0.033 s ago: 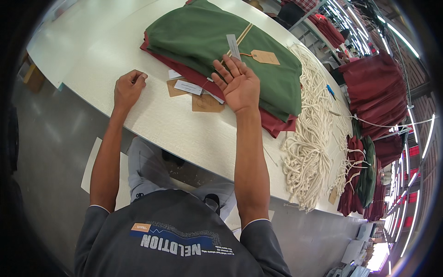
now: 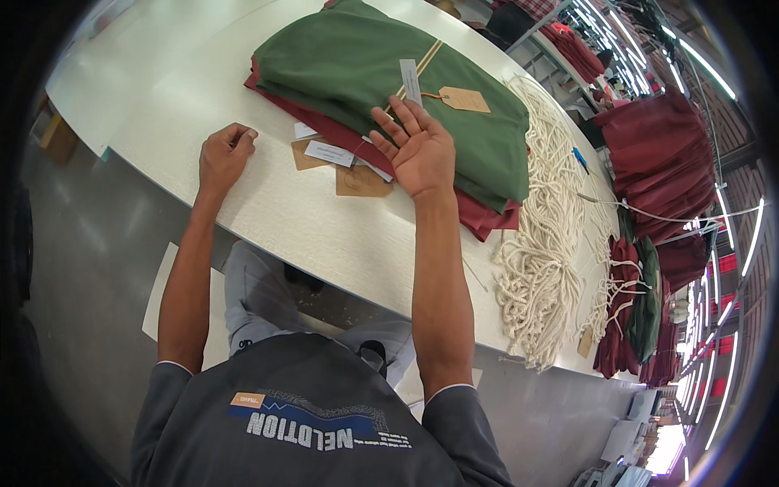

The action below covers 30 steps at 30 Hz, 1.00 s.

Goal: The person attaches white drawstrings to the waistband of folded garments using a metal threading tool. They thread the string through eyelets, tie a knot, and trim the excess with scissors. The person repeats this process on a green garment and then a maroon garment.

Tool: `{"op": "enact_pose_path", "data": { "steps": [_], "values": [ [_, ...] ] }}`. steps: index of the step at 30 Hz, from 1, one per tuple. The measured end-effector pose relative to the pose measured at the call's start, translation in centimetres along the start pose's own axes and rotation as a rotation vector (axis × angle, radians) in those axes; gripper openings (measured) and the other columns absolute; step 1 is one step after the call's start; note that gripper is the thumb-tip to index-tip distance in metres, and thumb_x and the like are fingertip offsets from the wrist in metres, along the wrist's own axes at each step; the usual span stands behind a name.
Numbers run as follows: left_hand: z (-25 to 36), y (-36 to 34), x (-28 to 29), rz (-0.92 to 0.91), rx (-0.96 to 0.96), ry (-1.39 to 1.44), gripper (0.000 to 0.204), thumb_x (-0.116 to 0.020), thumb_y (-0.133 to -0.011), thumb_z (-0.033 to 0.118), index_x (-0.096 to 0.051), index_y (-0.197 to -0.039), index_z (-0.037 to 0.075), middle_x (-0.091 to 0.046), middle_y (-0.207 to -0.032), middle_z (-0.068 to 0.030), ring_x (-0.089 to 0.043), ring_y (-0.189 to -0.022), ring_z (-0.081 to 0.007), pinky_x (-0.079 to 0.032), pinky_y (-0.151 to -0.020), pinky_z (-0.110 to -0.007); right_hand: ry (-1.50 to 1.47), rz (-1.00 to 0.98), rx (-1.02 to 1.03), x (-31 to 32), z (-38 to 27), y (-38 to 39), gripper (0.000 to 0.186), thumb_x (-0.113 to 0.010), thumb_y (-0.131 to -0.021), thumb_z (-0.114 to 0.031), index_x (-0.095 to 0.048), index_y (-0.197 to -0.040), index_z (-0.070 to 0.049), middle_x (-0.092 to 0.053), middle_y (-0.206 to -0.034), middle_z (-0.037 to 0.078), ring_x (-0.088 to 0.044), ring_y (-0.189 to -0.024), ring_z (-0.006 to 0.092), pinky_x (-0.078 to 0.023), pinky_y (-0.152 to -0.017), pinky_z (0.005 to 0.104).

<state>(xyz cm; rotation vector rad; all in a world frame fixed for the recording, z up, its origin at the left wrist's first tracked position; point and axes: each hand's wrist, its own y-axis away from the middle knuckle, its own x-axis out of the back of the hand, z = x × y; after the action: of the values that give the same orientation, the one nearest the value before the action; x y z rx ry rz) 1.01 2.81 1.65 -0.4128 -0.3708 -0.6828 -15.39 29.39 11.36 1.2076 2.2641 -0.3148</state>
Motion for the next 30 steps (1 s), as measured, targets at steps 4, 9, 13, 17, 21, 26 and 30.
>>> {"op": "enact_pose_path", "data": {
  "steps": [4,9,13,17,21,26,30],
  "values": [
    [0.2,0.0,0.1,-0.02,0.013,0.017,0.021,-0.064,-0.097,0.019,-0.075,-0.097,0.001,-0.068,-0.073,-0.0039,-0.062,-0.069,-0.0096,-0.049,-0.068,-0.028,0.202,0.022,-0.042,-0.1,-1.0,0.4,0.041,-0.04,-0.107,-0.02,-0.045,-0.14,0.003,-0.061,-0.136,0.018,-0.069,-0.109,0.0335,-0.061,-0.084,0.0458],
    [0.3,0.2,0.2,-0.019,0.017,0.02,0.022,-0.063,-0.097,0.019,-0.075,-0.098,0.001,-0.069,-0.073,-0.0043,-0.063,-0.069,-0.01,-0.049,-0.068,-0.028,0.522,0.166,-0.005,-0.6,-1.9,0.7,0.031,-0.054,-0.103,-0.02,-0.059,-0.123,0.003,-0.071,-0.105,0.015,-0.074,-0.078,0.0249,-0.061,-0.058,0.0342],
    [0.4,0.2,0.1,-0.02,0.015,0.029,0.022,-0.063,-0.097,0.02,-0.075,-0.098,0.001,-0.069,-0.074,-0.0045,-0.064,-0.07,-0.0106,-0.05,-0.068,-0.029,0.704,0.249,0.091,-0.9,-0.9,1.0,0.023,-0.063,-0.098,-0.017,-0.064,-0.109,0.002,-0.069,-0.09,0.012,-0.07,-0.061,0.0195,-0.056,-0.047,0.0288],
    [0.4,0.1,0.3,-0.021,0.009,0.017,0.022,-0.064,-0.096,0.02,-0.075,-0.098,0.001,-0.07,-0.074,-0.0048,-0.065,-0.07,-0.0108,-0.05,-0.069,-0.029,0.963,0.369,0.271,-0.8,-0.2,0.8,0.021,-0.068,-0.095,-0.017,-0.066,-0.105,0.001,-0.07,-0.089,0.01,-0.07,-0.063,0.0198,-0.054,-0.05,0.0311],
    [0.3,0.1,0.2,-0.015,0.014,0.015,0.022,-0.064,-0.096,0.02,-0.074,-0.097,0.0,-0.07,-0.074,-0.0047,-0.065,-0.069,-0.0105,-0.05,-0.068,-0.029,1.609,0.418,0.622,-0.8,-0.4,-0.5,0.033,-0.075,-0.089,-0.028,-0.067,-0.106,-0.001,-0.072,-0.094,0.014,-0.072,-0.083,0.0299,-0.057,-0.069,0.0428],
    [0.2,0.1,0.1,-0.016,0.013,0.055,0.021,-0.065,-0.096,0.019,-0.074,-0.095,0.0,-0.069,-0.072,-0.0035,-0.063,-0.068,-0.0092,-0.049,-0.067,-0.027,1.78,0.52,0.332,-1.7,-0.8,-2.4,0.046,-0.076,-0.083,-0.045,-0.071,-0.106,-0.005,-0.074,-0.098,0.015,-0.071,-0.095,0.0342,-0.055,-0.082,0.0461],
    [0.1,0.1,0.1,-0.022,0.016,0.059,0.021,-0.065,-0.095,0.019,-0.074,-0.094,0.0,-0.068,-0.072,-0.0027,-0.061,-0.067,-0.0082,-0.049,-0.067,-0.027,1.813,0.527,0.268,-2.4,-1.4,-3.2,0.041,-0.073,-0.082,-0.038,-0.07,-0.105,-0.005,-0.073,-0.104,0.02,-0.071,-0.099,0.0388,-0.055,-0.083,0.0492]
  ]
}}
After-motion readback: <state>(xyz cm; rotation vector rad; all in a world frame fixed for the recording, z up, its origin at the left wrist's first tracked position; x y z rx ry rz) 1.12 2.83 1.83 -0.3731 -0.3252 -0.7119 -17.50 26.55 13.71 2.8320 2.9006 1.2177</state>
